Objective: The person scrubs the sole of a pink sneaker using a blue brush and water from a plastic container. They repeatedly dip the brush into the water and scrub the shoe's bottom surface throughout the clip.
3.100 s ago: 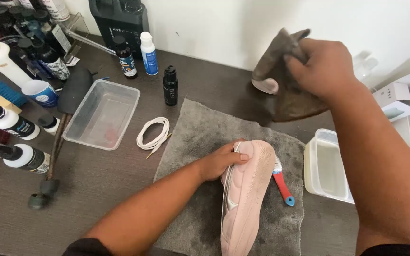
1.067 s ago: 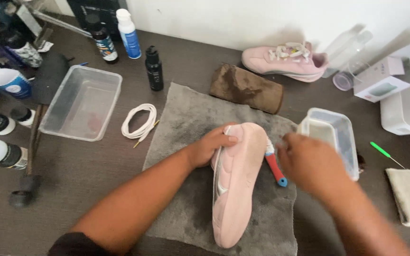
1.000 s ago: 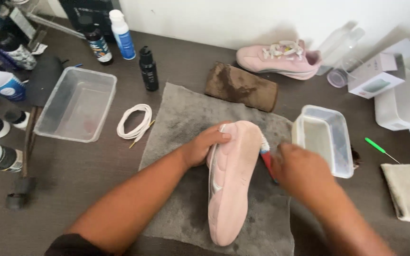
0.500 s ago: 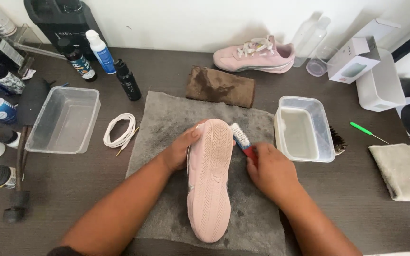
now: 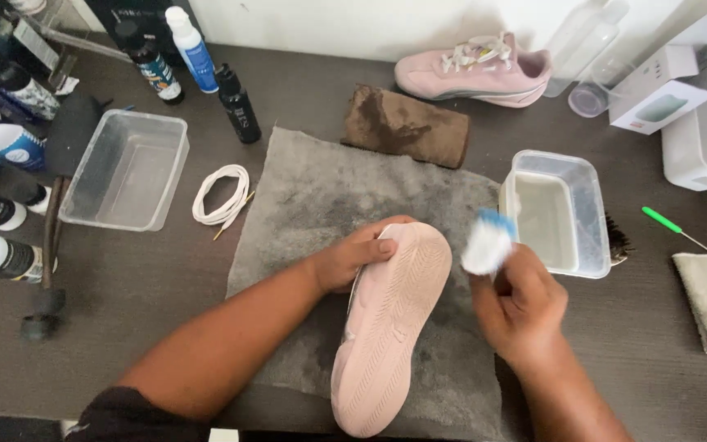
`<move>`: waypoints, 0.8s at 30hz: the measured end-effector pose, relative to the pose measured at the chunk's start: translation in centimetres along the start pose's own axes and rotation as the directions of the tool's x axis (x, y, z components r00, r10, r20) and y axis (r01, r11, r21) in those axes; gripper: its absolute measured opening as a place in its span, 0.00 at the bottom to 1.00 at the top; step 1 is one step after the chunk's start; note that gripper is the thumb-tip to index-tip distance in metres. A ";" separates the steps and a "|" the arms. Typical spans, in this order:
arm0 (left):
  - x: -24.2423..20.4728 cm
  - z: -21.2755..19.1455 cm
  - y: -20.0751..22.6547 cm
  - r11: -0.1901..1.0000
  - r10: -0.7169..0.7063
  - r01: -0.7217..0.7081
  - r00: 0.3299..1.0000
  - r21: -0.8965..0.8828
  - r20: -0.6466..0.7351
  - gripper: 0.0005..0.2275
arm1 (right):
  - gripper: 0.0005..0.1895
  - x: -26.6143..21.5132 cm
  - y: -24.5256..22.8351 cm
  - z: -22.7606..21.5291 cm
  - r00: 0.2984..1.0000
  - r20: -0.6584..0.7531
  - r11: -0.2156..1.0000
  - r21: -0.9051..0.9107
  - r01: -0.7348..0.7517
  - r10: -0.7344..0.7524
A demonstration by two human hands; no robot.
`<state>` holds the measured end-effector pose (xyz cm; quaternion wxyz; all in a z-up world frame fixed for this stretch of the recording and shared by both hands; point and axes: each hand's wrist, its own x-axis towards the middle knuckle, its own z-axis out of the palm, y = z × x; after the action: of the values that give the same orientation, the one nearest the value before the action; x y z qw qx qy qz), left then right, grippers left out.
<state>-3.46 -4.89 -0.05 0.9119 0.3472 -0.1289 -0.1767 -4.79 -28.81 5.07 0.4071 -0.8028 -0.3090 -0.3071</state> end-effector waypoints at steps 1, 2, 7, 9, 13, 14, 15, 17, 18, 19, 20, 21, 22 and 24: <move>-0.1 0.0 0.0 1.000 -0.002 0.002 1.000 -0.004 -0.007 0.26 | 0.05 1.0 -1.1 -0.3 1.000 0.006 1.000 0.003 -0.005 0.005; 0.0 0.0 0.0 1.000 -0.003 0.003 1.000 0.004 0.008 0.25 | 0.05 2.2 -2.1 -0.5 0.997 0.031 0.997 0.007 0.072 -0.072; 0.1 0.1 0.3 1.000 -0.011 0.011 1.000 0.001 0.020 0.24 | 0.05 3.9 -0.4 -1.8 0.882 0.168 0.869 -0.169 0.466 -0.440; 0.2 -0.4 0.1 0.999 -0.042 0.042 0.999 0.006 0.033 0.25 | 0.20 4.9 -1.7 -2.0 0.921 0.190 0.841 -0.378 0.387 -0.339; -0.1 0.6 0.9 0.998 -0.055 0.055 0.998 0.003 0.033 0.26 | 0.21 7.7 -1.3 -1.2 0.863 0.202 0.788 -0.353 0.505 -0.463; -0.1 0.6 0.8 0.999 -0.054 0.054 0.998 0.003 0.030 0.26 | 0.20 8.3 -1.5 -0.9 0.848 0.213 0.780 -0.333 0.529 -0.485; -0.1 0.5 0.8 0.999 -0.053 0.053 0.998 0.004 0.027 0.26 | 0.20 8.9 -1.6 -0.6 0.833 0.224 0.772 -0.313 0.553 -0.506; -0.1 0.3 0.4 0.999 -0.050 0.050 0.998 0.006 0.035 0.25 | 0.21 9.6 -1.8 0.4 0.815 0.225 0.768 -0.276 0.578 -0.534; -0.1 0.1 0.4 0.999 -0.049 0.048 0.998 0.015 0.046 0.25 | 0.21 10.0 -1.8 1.0 0.798 0.219 0.761 -0.243 0.602 -0.561; -0.1 0.1 0.5 0.999 -0.046 0.045 0.998 0.015 0.043 0.25 | 0.21 10.3 -2.0 1.2 0.796 0.219 0.761 -0.238 0.604 -0.564; -0.1 0.1 0.6 0.999 -0.053 0.053 0.998 0.006 0.045 0.25 | 0.19 10.5 -2.1 1.3 0.797 0.183 0.773 -0.198 0.603 -0.576; -0.1 0.0 0.5 0.998 -0.061 0.061 0.997 -0.004 0.048 0.25 | 0.18 10.6 -2.1 1.5 0.798 0.146 0.782 -0.156 0.603 -0.585; 0.0 -0.2 0.5 0.998 -0.060 0.061 0.997 -0.010 0.043 0.25 | 0.18 10.2 -1.7 1.5 0.798 0.152 0.784 -0.151 0.602 -0.584; 0.4 -0.8 0.5 0.996 -0.067 0.063 0.996 0.060 0.066 0.26 | 0.21 9.6 -0.7 1.5 0.789 0.215 0.815 0.060 0.577 -0.575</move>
<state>-2.74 -4.23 -0.19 0.8904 0.3714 -0.1534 -0.2139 0.98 -24.86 11.80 0.2533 -0.7016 -0.5811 -0.3254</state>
